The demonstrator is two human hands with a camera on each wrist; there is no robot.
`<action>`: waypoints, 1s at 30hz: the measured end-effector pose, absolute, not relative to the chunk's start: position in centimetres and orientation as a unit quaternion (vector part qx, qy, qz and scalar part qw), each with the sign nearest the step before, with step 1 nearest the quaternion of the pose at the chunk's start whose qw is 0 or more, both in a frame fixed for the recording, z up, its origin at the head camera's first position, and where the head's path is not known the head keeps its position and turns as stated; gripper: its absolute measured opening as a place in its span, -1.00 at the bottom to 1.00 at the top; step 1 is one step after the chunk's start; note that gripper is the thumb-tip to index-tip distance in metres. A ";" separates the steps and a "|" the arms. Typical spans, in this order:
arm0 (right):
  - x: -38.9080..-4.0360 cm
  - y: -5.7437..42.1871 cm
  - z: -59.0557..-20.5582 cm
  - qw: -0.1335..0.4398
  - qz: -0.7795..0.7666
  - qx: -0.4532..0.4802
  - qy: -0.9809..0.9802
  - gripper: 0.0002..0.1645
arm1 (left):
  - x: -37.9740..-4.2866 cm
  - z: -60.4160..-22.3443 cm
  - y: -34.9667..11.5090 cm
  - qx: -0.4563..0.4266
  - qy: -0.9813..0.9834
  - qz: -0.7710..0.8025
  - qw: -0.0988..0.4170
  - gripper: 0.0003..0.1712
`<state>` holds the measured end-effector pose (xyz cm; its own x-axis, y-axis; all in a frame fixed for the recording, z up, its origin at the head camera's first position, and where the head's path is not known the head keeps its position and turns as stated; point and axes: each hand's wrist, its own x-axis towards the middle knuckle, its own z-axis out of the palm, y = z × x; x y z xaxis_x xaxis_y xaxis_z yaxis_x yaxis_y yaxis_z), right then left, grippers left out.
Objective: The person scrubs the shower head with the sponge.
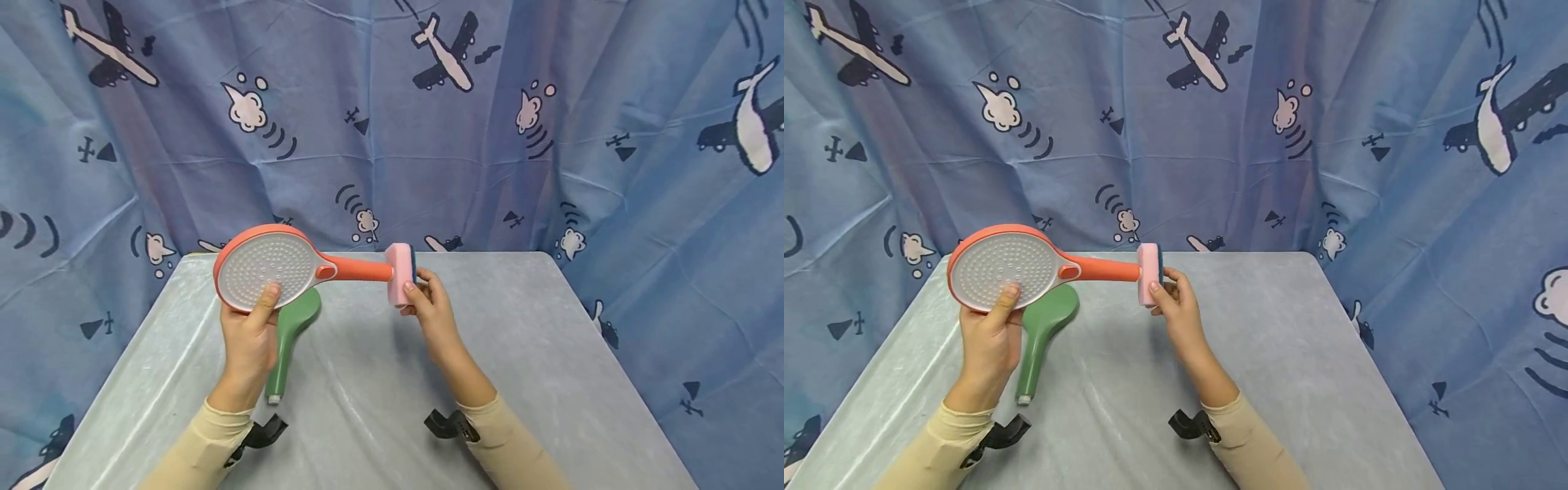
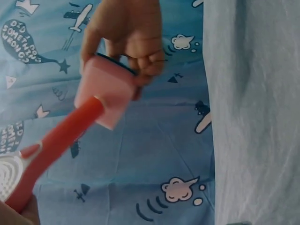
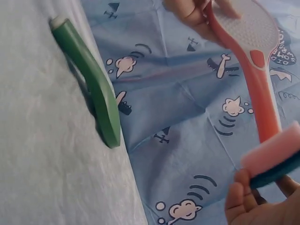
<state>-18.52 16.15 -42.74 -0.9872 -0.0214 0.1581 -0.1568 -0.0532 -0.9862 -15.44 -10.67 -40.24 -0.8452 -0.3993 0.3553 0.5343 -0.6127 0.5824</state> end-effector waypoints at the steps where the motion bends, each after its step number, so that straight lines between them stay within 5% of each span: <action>1: -18.6 16.3 -42.5 0.048 0.743 0.064 -0.664 -0.45 | -15.5 -40.2 -10.6 -0.099 -0.368 -0.888 0.258 -0.38; 16: -19.0 19.1 -40.3 0.083 0.774 0.070 -0.623 -0.54 | -15.3 -39.5 -12.1 -0.105 -0.643 -0.730 0.205 -0.33; 21: -19.0 19.7 -40.1 0.088 0.771 0.072 -0.627 -0.56 | -15.3 -39.2 -13.1 -0.173 -0.661 -0.701 0.202 -0.48; 30: -19.1 20.0 -40.1 0.104 0.762 0.057 -0.636 -0.57 | -14.8 -39.0 -13.2 -0.157 -0.769 -0.578 0.223 -0.48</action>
<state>-19.14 20.03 -40.09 -0.9720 0.0857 0.2188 -0.2306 -0.1687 -0.9583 -14.81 -13.20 -39.00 -0.8516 -0.0153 0.5240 0.4989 0.2832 0.8191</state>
